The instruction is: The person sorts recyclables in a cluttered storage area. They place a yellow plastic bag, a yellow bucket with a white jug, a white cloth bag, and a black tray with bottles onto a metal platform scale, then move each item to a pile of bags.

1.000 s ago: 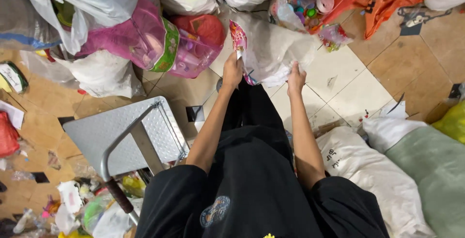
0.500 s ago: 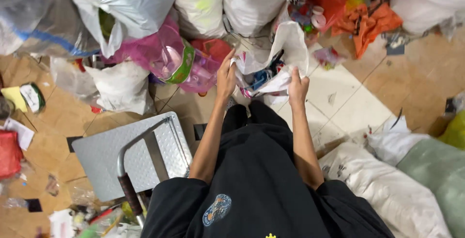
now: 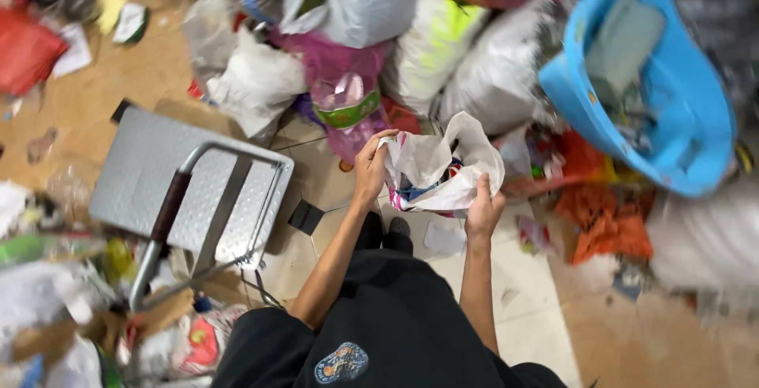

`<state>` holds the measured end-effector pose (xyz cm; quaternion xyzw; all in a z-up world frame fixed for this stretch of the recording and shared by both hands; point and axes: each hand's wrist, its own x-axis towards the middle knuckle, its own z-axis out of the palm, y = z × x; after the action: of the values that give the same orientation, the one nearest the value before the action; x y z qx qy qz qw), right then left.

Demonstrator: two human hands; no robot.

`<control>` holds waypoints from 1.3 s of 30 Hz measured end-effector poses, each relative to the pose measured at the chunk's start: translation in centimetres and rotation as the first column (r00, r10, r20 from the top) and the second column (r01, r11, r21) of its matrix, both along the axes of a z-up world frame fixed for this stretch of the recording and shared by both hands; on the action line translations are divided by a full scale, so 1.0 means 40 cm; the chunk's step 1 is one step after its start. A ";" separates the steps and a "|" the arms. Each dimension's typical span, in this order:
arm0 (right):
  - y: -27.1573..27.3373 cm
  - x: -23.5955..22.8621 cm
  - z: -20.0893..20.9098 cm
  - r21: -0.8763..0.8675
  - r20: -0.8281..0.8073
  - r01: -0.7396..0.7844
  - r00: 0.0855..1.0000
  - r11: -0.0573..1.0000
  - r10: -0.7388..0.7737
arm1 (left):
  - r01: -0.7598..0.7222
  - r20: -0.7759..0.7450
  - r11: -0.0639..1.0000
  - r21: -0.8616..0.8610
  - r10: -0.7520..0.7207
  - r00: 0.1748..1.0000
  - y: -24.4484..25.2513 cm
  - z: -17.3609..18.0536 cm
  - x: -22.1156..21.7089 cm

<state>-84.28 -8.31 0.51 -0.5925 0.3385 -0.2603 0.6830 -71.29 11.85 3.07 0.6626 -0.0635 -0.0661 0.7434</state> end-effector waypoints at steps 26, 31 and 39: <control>1.021 0.736 0.486 -0.261 0.497 -0.789 0.384 0.556 0.778 | -0.496 -0.026 0.565 -0.659 0.642 0.766 0.941 -0.010 0.202; 1.175 0.761 0.447 -0.270 0.423 -0.839 0.336 0.471 0.841 | -0.617 -0.031 0.686 -0.386 0.659 0.752 1.062 0.054 0.097; 1.372 0.888 0.290 -0.240 0.237 -0.922 0.248 0.304 0.939 | -0.773 -0.243 0.362 -0.521 0.805 0.541 1.154 0.000 0.104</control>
<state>-48.76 46.57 12.09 -0.6409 -0.2041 0.0883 0.7347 -67.13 58.00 3.08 0.3556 0.2247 0.3378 0.8420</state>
